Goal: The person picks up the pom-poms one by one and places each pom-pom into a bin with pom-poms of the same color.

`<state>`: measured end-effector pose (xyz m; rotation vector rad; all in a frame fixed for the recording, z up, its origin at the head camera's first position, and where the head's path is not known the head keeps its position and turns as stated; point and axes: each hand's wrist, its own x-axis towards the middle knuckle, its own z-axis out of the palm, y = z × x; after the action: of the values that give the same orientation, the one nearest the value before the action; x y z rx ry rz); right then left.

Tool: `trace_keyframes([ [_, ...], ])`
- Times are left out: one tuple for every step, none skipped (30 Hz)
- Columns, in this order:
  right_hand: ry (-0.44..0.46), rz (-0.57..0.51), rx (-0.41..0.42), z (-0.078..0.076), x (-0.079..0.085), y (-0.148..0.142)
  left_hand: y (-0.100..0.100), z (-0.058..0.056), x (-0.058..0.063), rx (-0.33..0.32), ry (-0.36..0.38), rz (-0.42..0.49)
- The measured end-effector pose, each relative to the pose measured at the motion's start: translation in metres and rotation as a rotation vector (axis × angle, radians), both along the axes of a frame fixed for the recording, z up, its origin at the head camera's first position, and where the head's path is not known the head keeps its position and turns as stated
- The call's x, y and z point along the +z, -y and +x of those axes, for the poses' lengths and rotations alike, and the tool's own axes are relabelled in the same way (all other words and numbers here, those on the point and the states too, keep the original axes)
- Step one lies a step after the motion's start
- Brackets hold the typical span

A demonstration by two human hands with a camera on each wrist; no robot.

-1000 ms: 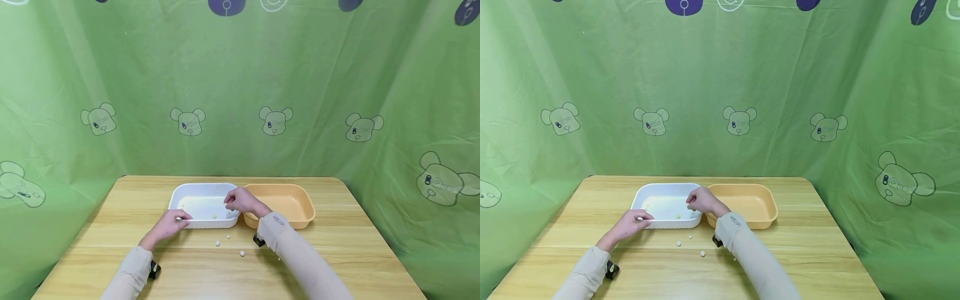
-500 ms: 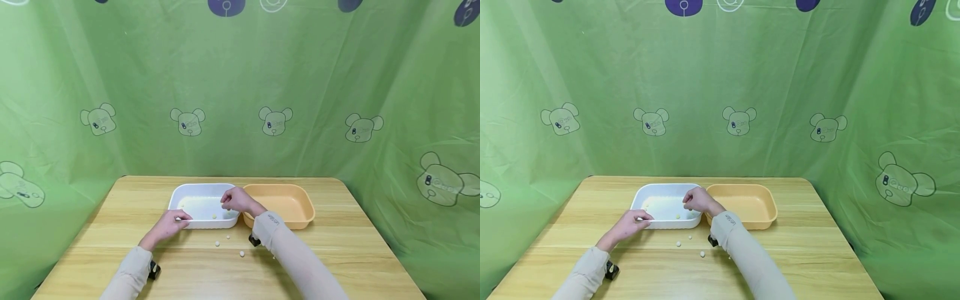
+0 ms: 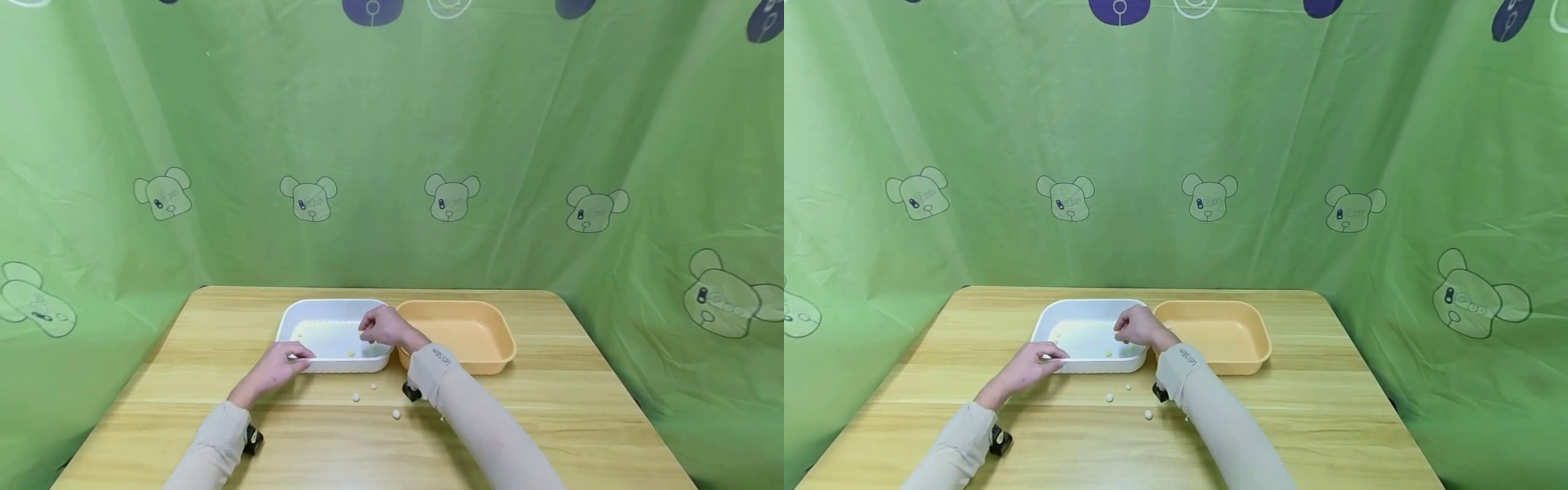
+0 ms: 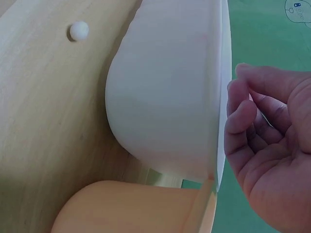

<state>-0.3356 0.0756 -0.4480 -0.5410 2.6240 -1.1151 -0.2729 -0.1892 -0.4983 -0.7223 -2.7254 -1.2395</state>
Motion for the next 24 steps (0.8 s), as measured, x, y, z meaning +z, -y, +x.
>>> trace_keyframes([
  [0.001, -0.003, -0.001, -0.001, -0.0004, 0.0, 0.0, -0.0001, 0.0003, 0.001, 0.003, 0.002],
  [-0.001, -0.003, -0.003, -0.0019, -0.0006, 0.0001, 0.0, -0.0002, 0.0004, 0.003, 0.005, 0.0],
  [-0.004, -0.005, -0.002, -0.0026, -0.0006, 0.0001, 0.0, -0.0002, 0.0006, 0.005, 0.007, 0.0],
  [-0.006, -0.004, -0.003, -0.0033, -0.0005, 0.0001, -0.0001, -0.0001, 0.0008, 0.007, 0.01, 0.001],
  [-0.011, -0.004, -0.002, -0.0039, -0.0001, -0.0001, -0.0002, -0.0003, 0.0008, 0.008, 0.012, 0.001],
  [-0.016, -0.003, -0.001, -0.0044, -0.0001, 0.0, -0.0002, -0.0005, 0.0006, 0.007, 0.011, 0.0],
  [-0.021, -0.003, 0.0, -0.0051, -0.0003, 0.0, -0.0002, -0.0008, 0.0004, 0.007, 0.014, 0.001],
  [-0.022, -0.004, -0.003, -0.0056, -0.0008, 0.0001, -0.0004, -0.0009, 0.0001, 0.008, 0.015, 0.0],
  [-0.024, -0.007, -0.005, -0.006, -0.0012, 0.0001, -0.0005, -0.0009, -0.0001, 0.01, 0.016, 0.0],
  [-0.024, -0.007, -0.008, -0.0065, -0.0019, 0.0002, -0.0005, -0.0009, -0.0006, 0.01, 0.016, -0.001],
  [-0.028, -0.013, -0.008, -0.0074, -0.0032, 0.0, -0.0004, -0.001, -0.001, 0.01, 0.017, 0.0],
  [-0.028, -0.015, -0.011, -0.008, -0.0041, -0.0001, -0.0001, -0.0009, -0.0014, 0.009, 0.011, 0.0],
  [-0.029, -0.017, -0.013, -0.0085, -0.0046, -0.0002, 0.0, -0.0008, -0.0016, 0.01, 0.012, 0.002],
  [-0.03, -0.019, -0.014, -0.009, -0.0051, -0.0005, 0.0003, -0.0007, -0.0019, 0.01, 0.011, 0.001],
  [-0.033, -0.018, -0.014, -0.0093, -0.005, -0.0006, 0.0007, -0.0009, -0.0022, 0.01, 0.011, 0.001],
  [-0.031, -0.019, -0.015, -0.0097, -0.0048, -0.0009, 0.001, -0.0011, -0.0024, 0.009, 0.011, 0.003],
  [-0.034, -0.019, -0.014, -0.01, -0.0044, -0.0011, 0.0012, -0.0011, -0.0022, 0.009, 0.013, 0.004],
  [-0.034, -0.015, -0.014, -0.0094, -0.0036, -0.0015, 0.0011, -0.0011, -0.0026, 0.01, 0.013, 0.003],
  [-0.035, -0.015, -0.014, -0.0093, -0.0032, -0.0018, 0.0009, -0.001, -0.0026, 0.012, 0.022, 0.006],
  [-0.037, -0.016, -0.011, -0.0091, -0.0029, -0.0024, 0.0009, -0.001, -0.0027, 0.012, 0.02, 0.004],
  [-0.036, -0.014, -0.009, -0.0086, -0.0023, -0.0028, 0.0008, -0.0011, -0.0028, 0.013, 0.022, 0.005],
  [-0.039, -0.009, -0.006, -0.0083, -0.002, -0.0037, 0.0006, -0.0011, -0.0027, 0.013, 0.023, 0.006],
  [-0.041, -0.007, -0.003, -0.0075, -0.0016, -0.0046, 0.0005, -0.0012, -0.0026, 0.012, 0.022, 0.004],
  [-0.041, -0.005, -0.002, -0.0066, -0.0011, -0.0056, 0.0004, -0.0012, -0.0025, 0.012, 0.022, 0.004],
])
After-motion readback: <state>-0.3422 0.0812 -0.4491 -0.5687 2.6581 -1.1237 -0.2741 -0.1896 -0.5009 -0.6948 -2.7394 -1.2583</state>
